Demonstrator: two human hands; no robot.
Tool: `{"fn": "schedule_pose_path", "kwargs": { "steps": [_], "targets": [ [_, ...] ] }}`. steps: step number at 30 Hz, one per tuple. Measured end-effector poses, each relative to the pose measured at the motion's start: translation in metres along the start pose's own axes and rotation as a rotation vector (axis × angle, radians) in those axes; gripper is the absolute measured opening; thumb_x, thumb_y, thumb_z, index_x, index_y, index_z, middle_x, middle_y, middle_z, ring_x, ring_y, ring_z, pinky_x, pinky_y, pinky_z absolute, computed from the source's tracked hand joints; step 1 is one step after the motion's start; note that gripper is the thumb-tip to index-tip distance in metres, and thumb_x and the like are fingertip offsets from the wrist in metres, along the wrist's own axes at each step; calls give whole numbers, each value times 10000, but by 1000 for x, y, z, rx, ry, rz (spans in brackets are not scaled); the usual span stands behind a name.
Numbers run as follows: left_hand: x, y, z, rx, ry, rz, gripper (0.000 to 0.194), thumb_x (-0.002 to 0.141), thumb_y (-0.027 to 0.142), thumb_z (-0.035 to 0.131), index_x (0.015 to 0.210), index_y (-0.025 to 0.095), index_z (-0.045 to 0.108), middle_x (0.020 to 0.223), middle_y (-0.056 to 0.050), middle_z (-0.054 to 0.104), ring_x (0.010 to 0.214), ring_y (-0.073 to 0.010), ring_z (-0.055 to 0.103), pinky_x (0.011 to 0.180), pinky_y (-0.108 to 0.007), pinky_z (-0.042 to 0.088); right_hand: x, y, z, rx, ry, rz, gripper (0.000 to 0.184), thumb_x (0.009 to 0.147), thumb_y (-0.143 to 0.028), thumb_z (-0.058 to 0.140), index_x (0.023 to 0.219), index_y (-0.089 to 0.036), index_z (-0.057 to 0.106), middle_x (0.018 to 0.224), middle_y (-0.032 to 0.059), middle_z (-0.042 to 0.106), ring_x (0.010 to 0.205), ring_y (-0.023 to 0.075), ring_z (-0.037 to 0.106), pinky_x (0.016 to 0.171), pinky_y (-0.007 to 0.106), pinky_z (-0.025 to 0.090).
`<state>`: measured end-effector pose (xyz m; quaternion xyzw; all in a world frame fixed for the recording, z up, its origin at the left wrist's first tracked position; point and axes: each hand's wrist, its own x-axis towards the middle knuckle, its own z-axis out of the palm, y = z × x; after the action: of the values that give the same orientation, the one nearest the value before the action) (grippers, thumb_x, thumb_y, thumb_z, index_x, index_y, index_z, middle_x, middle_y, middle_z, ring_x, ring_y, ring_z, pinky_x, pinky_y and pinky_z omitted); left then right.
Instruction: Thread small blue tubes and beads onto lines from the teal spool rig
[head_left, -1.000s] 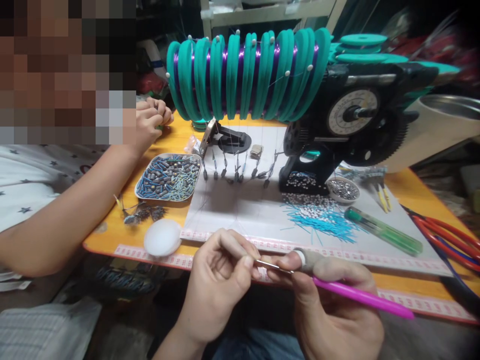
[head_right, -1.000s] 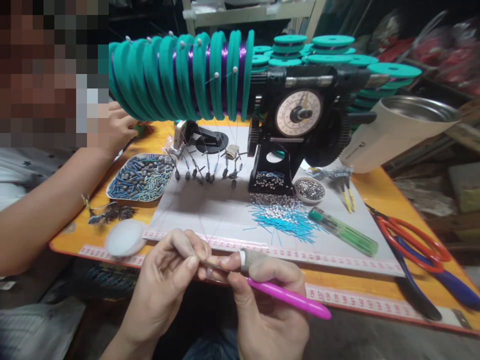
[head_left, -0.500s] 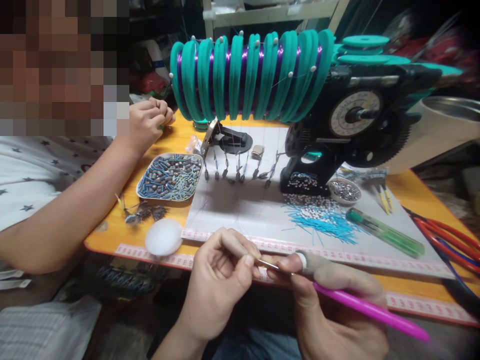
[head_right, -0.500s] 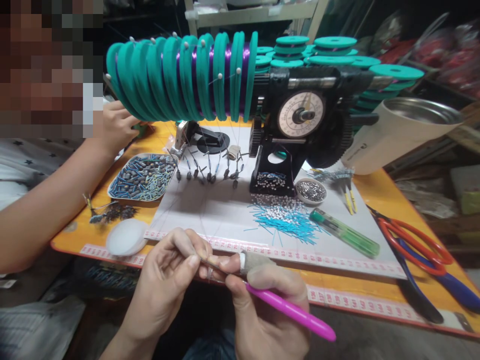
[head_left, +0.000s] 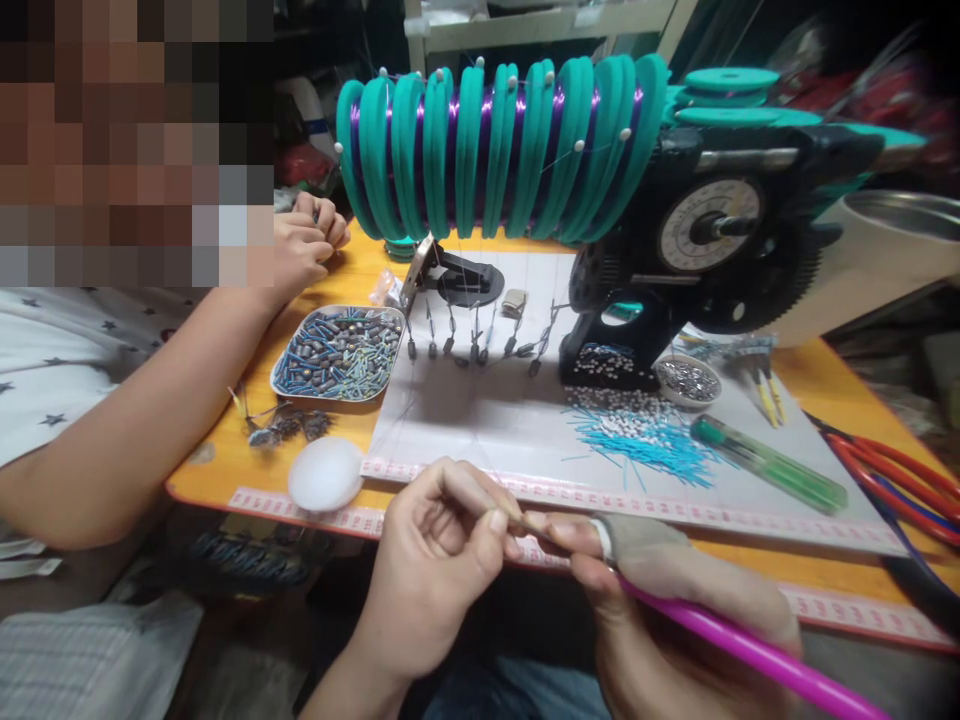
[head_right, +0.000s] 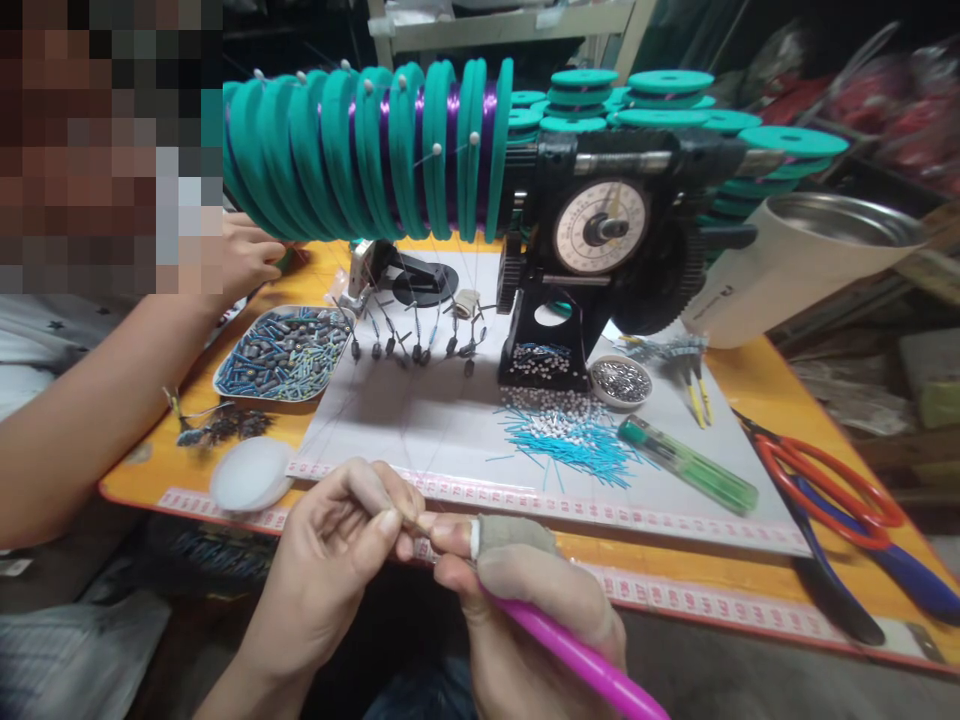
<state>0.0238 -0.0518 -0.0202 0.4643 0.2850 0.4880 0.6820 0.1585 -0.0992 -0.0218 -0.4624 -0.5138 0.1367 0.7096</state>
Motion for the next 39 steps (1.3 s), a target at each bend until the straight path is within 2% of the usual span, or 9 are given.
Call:
{"fn": "schedule_pose_path", "kwargs": {
  "steps": [3, 9, 14, 19, 28, 39],
  "targets": [
    [0, -1, 0, 7, -5, 5, 157, 929, 190, 685, 784, 188, 623, 777, 7, 641, 729, -106, 614, 688, -193, 499, -2, 1, -5, -30, -57, 2, 226, 811, -32, 760, 851, -213, 629, 876, -15, 805, 726, 161, 789, 660, 221, 659],
    [0, -1, 0, -15, -8, -36, 151, 912, 218, 713, 799, 189, 618, 850, 2, 671, 706, -91, 618, 688, -190, 500, 5, -2, 3, 25, 91, 147, 216, 857, -193, 781, 852, -227, 568, 762, -50, 780, 658, 142, 777, 635, 206, 642],
    [-1, -2, -1, 39, -7, -23, 163, 915, 231, 709, 792, 192, 608, 894, -16, 668, 822, -127, 620, 742, -208, 493, 2, -2, 4, 70, 117, 162, 218, 847, -143, 776, 868, -226, 575, 796, -73, 783, 722, 86, 776, 731, 130, 616],
    [-1, -3, -1, 24, -7, -13, 181, 917, 218, 700, 780, 192, 584, 854, -3, 612, 767, -119, 576, 716, -214, 471, -1, -1, 4, 89, 150, 175, 225, 825, -94, 766, 881, -222, 590, 820, -72, 786, 734, 85, 776, 758, 135, 618],
    [-2, -3, -3, -19, -32, -30, 215, 915, 224, 701, 771, 189, 545, 828, 5, 572, 739, -114, 542, 691, -206, 455, -12, 3, 0, 108, 66, 239, 258, 848, -49, 724, 944, -239, 578, 886, -70, 783, 853, 65, 766, 845, 129, 593],
    [-2, 0, -3, -29, -30, -41, 225, 910, 229, 705, 762, 192, 540, 821, 0, 573, 732, -120, 535, 690, -217, 446, -12, 3, -1, 96, 70, 251, 254, 837, -47, 729, 930, -231, 581, 857, -47, 774, 787, 117, 778, 755, 200, 642]
  ]
}}
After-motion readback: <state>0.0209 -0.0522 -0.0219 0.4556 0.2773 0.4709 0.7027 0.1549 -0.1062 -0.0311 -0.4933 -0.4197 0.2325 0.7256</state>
